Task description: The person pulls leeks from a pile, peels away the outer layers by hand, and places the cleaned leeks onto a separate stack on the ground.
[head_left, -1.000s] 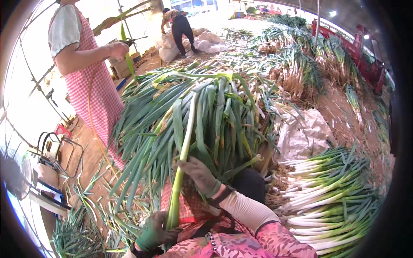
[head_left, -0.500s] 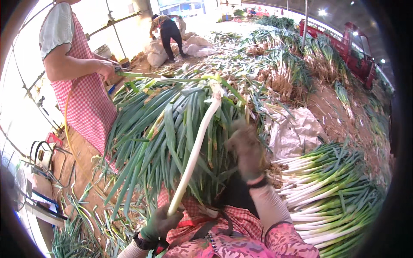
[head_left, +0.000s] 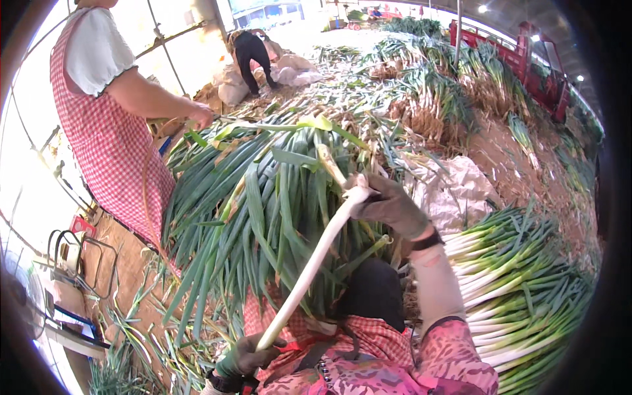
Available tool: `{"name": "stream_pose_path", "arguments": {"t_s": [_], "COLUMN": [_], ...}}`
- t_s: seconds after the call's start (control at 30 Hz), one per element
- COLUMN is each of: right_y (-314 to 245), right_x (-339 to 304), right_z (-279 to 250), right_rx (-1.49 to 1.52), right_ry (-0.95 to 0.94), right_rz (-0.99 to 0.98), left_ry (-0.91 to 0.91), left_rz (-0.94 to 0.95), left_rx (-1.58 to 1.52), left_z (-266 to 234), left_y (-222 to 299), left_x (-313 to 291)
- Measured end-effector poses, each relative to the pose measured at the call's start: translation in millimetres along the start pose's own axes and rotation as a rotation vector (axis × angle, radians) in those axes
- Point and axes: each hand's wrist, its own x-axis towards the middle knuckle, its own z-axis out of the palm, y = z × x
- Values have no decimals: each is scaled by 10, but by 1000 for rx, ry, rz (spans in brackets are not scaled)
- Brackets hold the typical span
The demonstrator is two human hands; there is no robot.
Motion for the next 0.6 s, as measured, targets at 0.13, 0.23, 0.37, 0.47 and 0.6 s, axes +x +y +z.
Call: {"name": "stream_pose_path", "arguments": {"t_s": [0.13,0.23,0.37,0.47,0.6], "right_y": [-248,-136,712,1691,1397], "right_x": [-581,-1531,-3592,-4187,-4129], "right_z": [-906,-1955,-2492,-1179,-12], "right_rx": [-444,-364,-1624,-1120,-658], "right_ry": [493,1175,848,-599,-735], "right_rz": [-93,-102,713,884,1045], "left_ry": [60,142,101,113,68], "left_rz": [-16,14,106,109,127], "left_rx": [124,183,126,145,133], "left_z": [-109,-131,-188,-194,-127], "left_y": [34,4,-17,-64,-98], "left_x": [-1,102,422,503,716]}}
